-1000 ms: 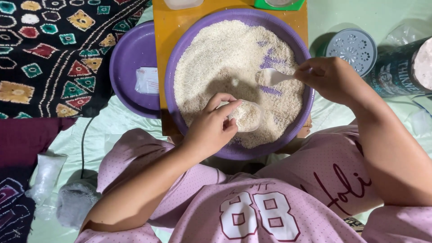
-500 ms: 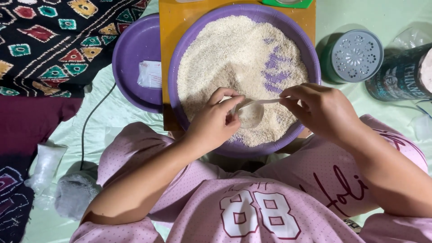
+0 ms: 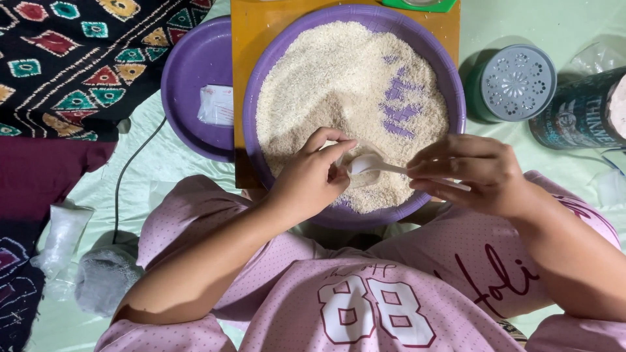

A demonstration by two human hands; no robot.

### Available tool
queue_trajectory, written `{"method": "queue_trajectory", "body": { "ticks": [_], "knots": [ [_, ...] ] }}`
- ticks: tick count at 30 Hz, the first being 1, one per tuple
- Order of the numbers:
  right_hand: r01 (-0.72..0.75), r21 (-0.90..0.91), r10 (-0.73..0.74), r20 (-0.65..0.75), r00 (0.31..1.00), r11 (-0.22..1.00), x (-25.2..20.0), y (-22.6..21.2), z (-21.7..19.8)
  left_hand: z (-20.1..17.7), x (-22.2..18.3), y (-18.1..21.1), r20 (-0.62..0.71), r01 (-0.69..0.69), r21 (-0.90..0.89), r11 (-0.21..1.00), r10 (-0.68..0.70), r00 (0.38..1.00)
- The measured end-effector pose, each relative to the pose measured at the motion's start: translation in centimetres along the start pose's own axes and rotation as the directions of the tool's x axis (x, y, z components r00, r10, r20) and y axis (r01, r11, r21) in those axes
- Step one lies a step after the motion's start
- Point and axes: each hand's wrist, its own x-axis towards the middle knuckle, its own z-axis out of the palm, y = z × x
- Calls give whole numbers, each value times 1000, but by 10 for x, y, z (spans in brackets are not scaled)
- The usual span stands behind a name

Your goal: Measuring rice using a scoop and spoon and filling small plastic bags.

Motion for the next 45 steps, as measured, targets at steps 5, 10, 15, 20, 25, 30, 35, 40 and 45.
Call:
{"method": "queue_trajectory", "body": {
  "ticks": [5,10,15,20,25,30,35,40,45],
  "knots": [
    [302,-233,-285,103,953,924,-3,-1,8,-2,0,2,12,12,-10,1000,-12,1000],
    [381,-306,-358,130,925,873,0,-7,12,-6,-1,5,39,49,-37,998,-47,998],
    [342,-298,-302,174,937,891,-1,-2,12,-5,-1,5,19,14,-45,999,-13,1000],
    [301,-250,-268,159,950,920,0,-4,9,-5,-2,4,30,17,-45,999,-16,999],
    [333,-301,-308,126,943,894,-3,-1,11,-4,-1,4,15,0,2,1000,0,1000],
    [279,-248,-283,18,959,928,11,-16,23,-7,-5,7,-64,7,-218,976,-22,998],
    [256,-224,-279,-78,957,940,-17,12,15,2,-5,-1,-83,-9,-209,978,-9,997],
    [20,10,-15,-356,934,1000,-36,34,-18,-6,-7,11,-58,29,-206,978,-42,997],
    [-653,-166,575,-349,740,739,-12,47,-27,-7,-8,10,-45,16,-216,976,-26,999]
  ]
}}
